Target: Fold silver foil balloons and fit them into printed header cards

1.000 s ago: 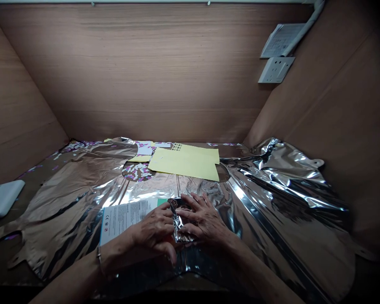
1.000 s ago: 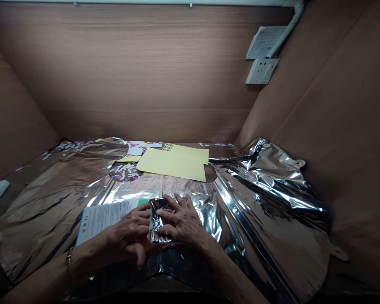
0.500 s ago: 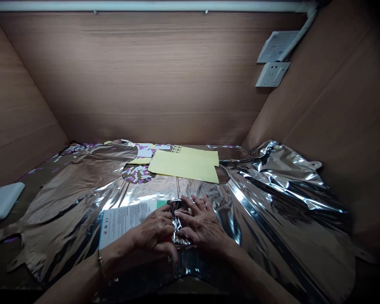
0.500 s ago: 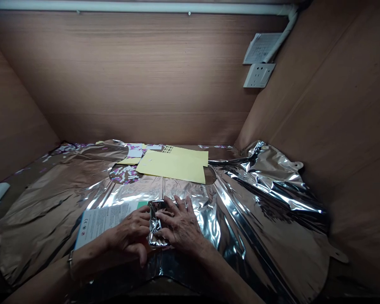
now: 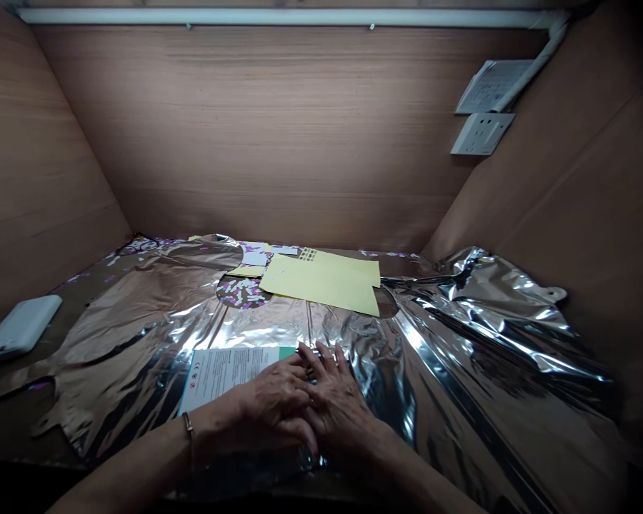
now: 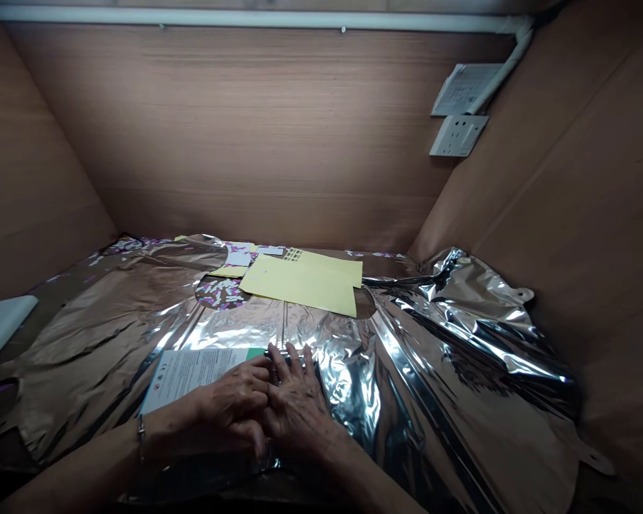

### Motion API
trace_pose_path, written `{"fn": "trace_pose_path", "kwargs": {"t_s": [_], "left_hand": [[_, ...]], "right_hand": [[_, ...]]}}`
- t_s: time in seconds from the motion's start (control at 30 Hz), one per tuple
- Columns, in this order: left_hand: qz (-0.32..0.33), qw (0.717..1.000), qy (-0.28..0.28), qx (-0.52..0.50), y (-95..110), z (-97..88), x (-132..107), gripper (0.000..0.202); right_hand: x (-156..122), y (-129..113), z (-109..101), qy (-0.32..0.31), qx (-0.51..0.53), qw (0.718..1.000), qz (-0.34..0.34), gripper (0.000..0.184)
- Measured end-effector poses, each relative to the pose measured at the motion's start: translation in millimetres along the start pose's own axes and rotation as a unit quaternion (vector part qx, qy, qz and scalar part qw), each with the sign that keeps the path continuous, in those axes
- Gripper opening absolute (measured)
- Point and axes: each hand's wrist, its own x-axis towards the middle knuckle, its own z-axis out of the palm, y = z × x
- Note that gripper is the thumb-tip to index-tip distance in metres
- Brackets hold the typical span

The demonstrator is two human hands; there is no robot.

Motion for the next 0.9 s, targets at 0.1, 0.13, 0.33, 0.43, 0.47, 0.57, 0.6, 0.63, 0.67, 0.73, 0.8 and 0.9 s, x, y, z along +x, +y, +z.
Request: {"fn": "trace_pose_path", "kwargs": {"t_s": [0.1, 0.13, 0.33, 0.43, 0.47, 0.57, 0.6, 0.63, 0.67, 0.73, 0.8, 0.9], "left_hand": [[-0.008, 1.000, 0.001, 0.002, 2, -7.2, 4, 0.061], [-0.009, 1.000, -0.006, 0.011, 2, -13.0, 4, 0.061], [-0.251, 0.948, 0.027, 0.195, 3, -62.2, -38, 0.062], [-0.388, 0.896, -0.066, 0.207, 10, -64.7, -78, 0.067], [-0.412, 0.883, -0.103, 0.201, 12, -61.4, -88, 0.070], [-0.439, 0.860, -0.169, 0.198, 19, -49.2, -103, 0.076], [-0.439, 0.858, -0.177, 0.197, 20, -46.5, -104, 0.078], [-0.438, 0.859, -0.182, 0.193, 20, -45.2, -103, 0.080], [-0.434, 0.862, -0.186, 0.186, 21, -45.0, -102, 0.081], [-0.424, 0.868, -0.189, 0.174, 21, -47.0, -99, 0.084], [-0.419, 0.872, -0.191, 0.165, 22, -50.4, -98, 0.086], [-0.422, 0.870, -0.198, 0.158, 24, -54.7, -97, 0.089]], "right_hand": [[2, -8, 1, -0.008, 0.012, 1.000, 0.007, 0.044], [2, -9, 0, -0.010, 0.013, 1.000, 0.013, 0.042], [1, -10, 2, -0.016, 0.020, 0.999, 0.044, 0.035], [1, -4, 8, 0.009, 0.049, 0.998, 0.040, 0.037], [0, -2, 10, 0.026, 0.067, 0.997, 0.038, 0.038], [-1, 4, 15, 0.090, 0.130, 0.987, 0.036, 0.035], [-2, 5, 16, 0.108, 0.145, 0.983, 0.027, 0.034], [-2, 6, 17, 0.122, 0.152, 0.981, 0.013, 0.033], [-2, 5, 18, 0.132, 0.153, 0.979, -0.004, 0.033], [0, 2, 22, 0.139, 0.148, 0.979, -0.020, 0.037], [4, -3, 26, 0.135, 0.153, 0.979, 0.001, 0.040], [8, -10, 26, 0.131, 0.194, 0.971, 0.043, 0.043]]}}
